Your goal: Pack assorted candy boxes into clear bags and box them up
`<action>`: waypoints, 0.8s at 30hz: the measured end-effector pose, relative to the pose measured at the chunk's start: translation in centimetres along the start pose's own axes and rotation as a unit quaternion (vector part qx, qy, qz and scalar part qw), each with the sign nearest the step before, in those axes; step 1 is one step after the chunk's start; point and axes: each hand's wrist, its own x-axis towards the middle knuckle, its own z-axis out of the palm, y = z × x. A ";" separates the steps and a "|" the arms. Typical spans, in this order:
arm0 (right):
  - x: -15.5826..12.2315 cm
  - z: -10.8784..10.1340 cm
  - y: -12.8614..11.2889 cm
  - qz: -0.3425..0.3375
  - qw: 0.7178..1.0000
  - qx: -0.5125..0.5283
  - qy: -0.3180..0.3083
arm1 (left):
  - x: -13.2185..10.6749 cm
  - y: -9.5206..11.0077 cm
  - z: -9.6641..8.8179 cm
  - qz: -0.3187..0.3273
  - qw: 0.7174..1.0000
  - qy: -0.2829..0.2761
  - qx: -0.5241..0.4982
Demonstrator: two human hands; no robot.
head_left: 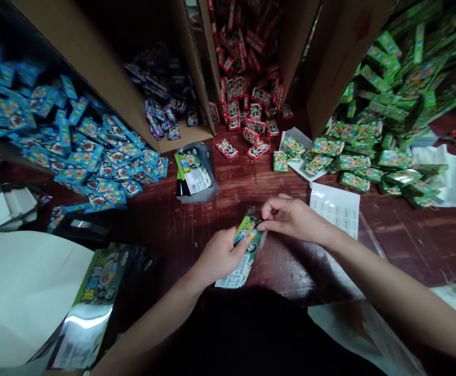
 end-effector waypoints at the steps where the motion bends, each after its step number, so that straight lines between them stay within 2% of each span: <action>1: 0.0 -0.1 -0.2 -0.011 1.000 -0.010 -0.015 | -0.1 0.1 -0.2 0.004 1.000 -0.007 0.025; 5: -0.2 -0.5 -1.2 -0.060 0.997 -0.051 -0.028 | -0.5 0.5 -0.8 0.026 0.996 -0.021 0.084; 11: -0.6 0.0 -2.4 -0.082 0.990 -0.078 -0.082 | -0.6 0.3 -1.3 0.028 0.994 -0.058 0.085; 12: -0.7 0.1 -2.5 -0.084 0.989 -0.086 -0.092 | -0.6 0.1 -1.5 0.026 0.995 -0.075 0.056; 14: -1.0 0.0 -2.9 -0.088 0.985 -0.082 -0.120 | -0.9 -0.2 -1.9 0.029 0.988 -0.144 -0.046; 16: -1.3 -0.5 -3.3 -0.096 0.981 -0.061 -0.159 | -1.3 -0.6 -2.2 0.016 0.962 -0.223 -0.155; 18: -1.7 -0.9 -3.4 -0.103 0.974 -0.049 -0.193 | -1.7 -0.9 -2.2 -0.026 0.941 -0.258 -0.218; 20: -2.1 -1.0 -3.1 -0.089 0.980 -0.048 -0.169 | -2.1 -1.1 -1.8 -0.066 0.945 -0.204 -0.247; 21: -2.2 -0.7 -2.9 -0.071 0.989 -0.042 -0.122 | -2.2 -1.2 -1.5 -0.074 0.951 -0.152 -0.259; 23: -2.5 0.8 -2.4 -0.015 1.000 -0.001 0.025 | -2.2 -1.2 -0.8 -0.071 0.956 -0.034 -0.282; 24: -2.6 1.9 -2.1 0.017 0.995 0.029 0.094 | -2.0 -1.2 -0.5 -0.064 0.955 0.012 -0.290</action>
